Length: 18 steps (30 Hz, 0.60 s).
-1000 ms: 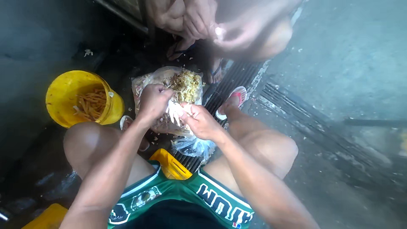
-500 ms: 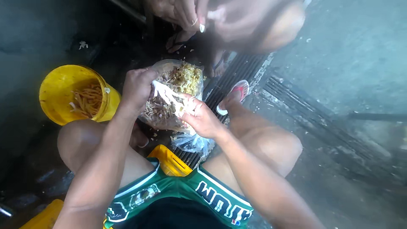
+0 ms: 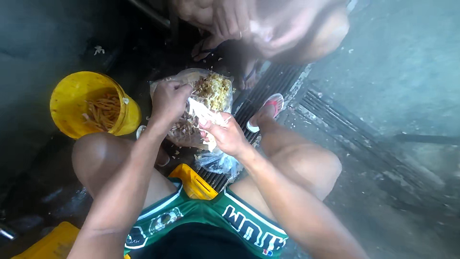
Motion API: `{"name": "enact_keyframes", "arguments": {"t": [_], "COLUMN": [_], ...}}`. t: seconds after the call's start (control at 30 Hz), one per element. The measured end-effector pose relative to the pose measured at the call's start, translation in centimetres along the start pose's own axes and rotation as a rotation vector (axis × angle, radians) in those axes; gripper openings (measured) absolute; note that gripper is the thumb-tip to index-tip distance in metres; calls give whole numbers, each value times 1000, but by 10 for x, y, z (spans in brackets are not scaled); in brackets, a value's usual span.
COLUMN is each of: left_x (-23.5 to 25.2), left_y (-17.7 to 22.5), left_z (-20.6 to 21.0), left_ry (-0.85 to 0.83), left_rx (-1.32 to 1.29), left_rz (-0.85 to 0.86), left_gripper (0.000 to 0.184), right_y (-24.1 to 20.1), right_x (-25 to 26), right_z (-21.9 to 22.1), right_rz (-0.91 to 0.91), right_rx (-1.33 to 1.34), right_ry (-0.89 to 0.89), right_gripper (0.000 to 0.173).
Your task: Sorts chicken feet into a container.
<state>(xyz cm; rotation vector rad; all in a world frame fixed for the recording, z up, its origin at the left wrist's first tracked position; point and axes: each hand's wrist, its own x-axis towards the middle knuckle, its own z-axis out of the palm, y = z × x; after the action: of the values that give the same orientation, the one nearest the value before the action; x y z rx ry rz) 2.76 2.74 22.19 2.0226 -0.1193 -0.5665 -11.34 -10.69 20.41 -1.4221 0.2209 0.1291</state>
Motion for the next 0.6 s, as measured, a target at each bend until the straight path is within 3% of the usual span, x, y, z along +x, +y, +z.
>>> {"name": "enact_keyframes", "arguments": {"t": [0.13,0.27,0.37,0.6], "left_x": [8,24,15,10], "left_y": [1,-1,5,6], "left_z": [-12,-41,-41,-50], "left_ry": [81,213,147,77], "left_rx": [-60,-335,-407,-277], "left_rz": [-10,38,36,102], "left_gripper": [29,27,30,30], "right_y": [-2,2,0,-4], "right_x": [-8,-18,-14,-6], "right_z": [1,-4,-11,-10], "right_rz": [9,65,88,123], "right_rx": [5,10,-1,-163], "right_ry": [7,-16,-51,-50], "right_gripper": [22,22,27,38]}}
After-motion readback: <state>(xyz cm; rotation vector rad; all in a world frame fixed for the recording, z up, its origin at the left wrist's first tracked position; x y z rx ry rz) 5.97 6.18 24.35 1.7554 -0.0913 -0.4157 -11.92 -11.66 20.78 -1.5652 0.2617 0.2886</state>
